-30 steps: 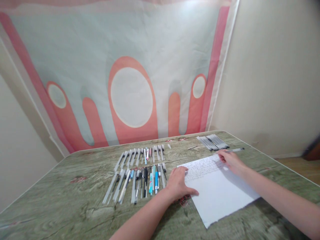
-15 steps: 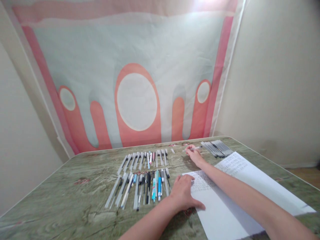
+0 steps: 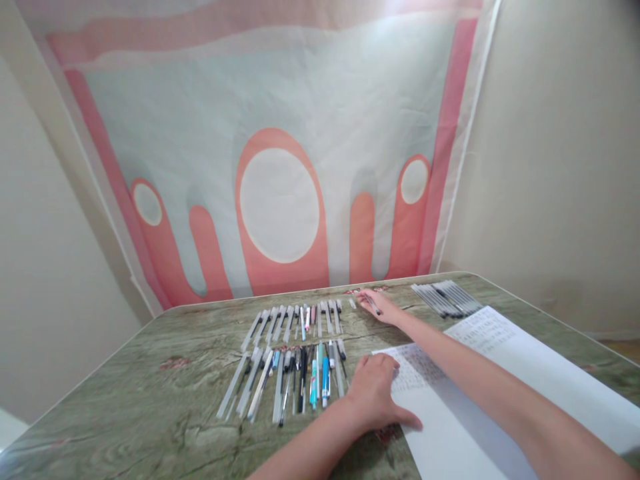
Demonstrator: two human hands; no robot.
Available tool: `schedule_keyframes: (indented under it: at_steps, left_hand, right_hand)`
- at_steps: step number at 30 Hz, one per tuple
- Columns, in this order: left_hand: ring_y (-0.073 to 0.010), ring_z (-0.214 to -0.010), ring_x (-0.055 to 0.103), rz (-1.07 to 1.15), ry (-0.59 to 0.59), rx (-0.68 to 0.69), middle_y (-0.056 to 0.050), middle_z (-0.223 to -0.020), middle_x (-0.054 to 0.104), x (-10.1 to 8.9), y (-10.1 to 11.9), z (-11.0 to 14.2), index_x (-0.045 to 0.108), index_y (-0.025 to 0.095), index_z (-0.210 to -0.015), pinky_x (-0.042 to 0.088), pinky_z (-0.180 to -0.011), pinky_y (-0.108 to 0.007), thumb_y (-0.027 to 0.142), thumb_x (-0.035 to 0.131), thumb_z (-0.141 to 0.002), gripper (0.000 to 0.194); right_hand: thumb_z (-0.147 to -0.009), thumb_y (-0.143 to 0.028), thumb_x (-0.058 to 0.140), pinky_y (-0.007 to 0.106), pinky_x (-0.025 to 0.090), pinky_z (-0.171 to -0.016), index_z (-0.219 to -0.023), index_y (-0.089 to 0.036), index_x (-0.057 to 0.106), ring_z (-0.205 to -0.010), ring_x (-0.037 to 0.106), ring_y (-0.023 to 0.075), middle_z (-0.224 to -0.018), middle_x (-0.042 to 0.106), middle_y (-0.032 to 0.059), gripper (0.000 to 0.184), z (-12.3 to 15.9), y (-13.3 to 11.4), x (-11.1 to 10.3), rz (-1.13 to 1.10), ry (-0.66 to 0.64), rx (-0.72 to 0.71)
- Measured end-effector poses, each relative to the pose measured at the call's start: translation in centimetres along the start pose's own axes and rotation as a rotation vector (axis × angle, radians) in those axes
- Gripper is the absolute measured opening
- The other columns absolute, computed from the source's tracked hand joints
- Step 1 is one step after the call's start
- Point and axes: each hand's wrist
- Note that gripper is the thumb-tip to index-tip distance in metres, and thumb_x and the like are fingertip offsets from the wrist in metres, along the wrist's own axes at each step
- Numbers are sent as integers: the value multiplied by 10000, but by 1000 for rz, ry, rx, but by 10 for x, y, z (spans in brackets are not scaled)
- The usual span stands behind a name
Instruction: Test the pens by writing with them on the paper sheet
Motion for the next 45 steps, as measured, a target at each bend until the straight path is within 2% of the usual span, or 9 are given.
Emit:
schedule_keyframes:
  at_steps: [5,14,19,22,26,28,32,37,45]
  left_hand:
    - [-265,-1002,453,-6,-13,-1,-79,-1070,513,-2,1,0,463,190,-1089,253,-952,-430,657,601,-477,782]
    - [-290,-983,481,-68,-142,-7,-107,-1054,531,-15,4,-10,500,183,-1053,348,-859,-403,648,618,-475,751]
    - [-266,-915,541,11,-183,-48,-104,-1018,585,-36,-6,-26,541,181,-1050,412,-753,-347,568,585,-602,594]
    - [-217,-831,569,124,-114,-39,-81,-919,626,-52,-21,-41,585,166,-956,426,-706,-302,435,568,-680,386]
    - [-161,-792,574,345,159,-60,-57,-858,631,-59,-51,-61,590,156,-861,425,-727,-273,255,504,-739,180]
    - [-146,-767,578,474,338,-156,-59,-843,618,-54,-68,-68,567,145,-880,434,-700,-258,224,514,-729,178]
    - [-108,-644,579,721,526,-352,-55,-826,590,-46,-92,-73,512,139,-938,425,-569,-214,203,530,-727,222]
    - [-89,-622,578,955,592,-483,-42,-803,582,-43,-101,-70,498,139,-946,396,-530,-180,224,576,-714,259]
    - [-91,-638,580,966,595,-482,-40,-818,597,-37,-98,-66,498,143,-948,402,-543,-182,225,575,-715,259]
  right_hand:
    - [-714,-161,555,354,376,-866,-1008,-194,555,-976,530,206,-1036,605,70,296,-14,5,15,55,-45,-107]
    - [-744,-122,507,350,394,-821,-1001,-186,548,-916,544,196,-960,624,65,268,-3,13,11,119,-46,-144]
    - [-734,-140,527,341,395,-803,-1019,-190,543,-879,546,197,-919,630,61,289,8,4,1,145,-33,-155]
    - [-736,-156,530,320,400,-774,-1002,-196,557,-829,548,188,-854,640,46,271,10,2,1,189,-15,-163]
    - [-725,-169,541,298,404,-705,-927,-187,593,-758,540,185,-768,639,41,209,6,8,7,241,49,-131]
    - [-726,-169,538,299,396,-706,-933,-184,594,-760,534,186,-767,635,44,214,2,11,10,248,68,-123]
    - [-723,-153,538,286,380,-717,-957,-204,584,-763,525,175,-762,631,27,244,-5,8,11,268,53,-124]
    - [-713,-136,539,274,363,-706,-925,-211,576,-719,514,162,-722,629,7,228,-11,-1,14,317,-3,-110]
    - [-710,-107,524,274,338,-688,-903,-216,573,-714,493,166,-713,610,12,227,-12,2,23,369,-4,-79]
Point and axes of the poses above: each hand's wrist, its own z-axis away from the middle knuckle, its own x-axis out of the palm, y = z × x
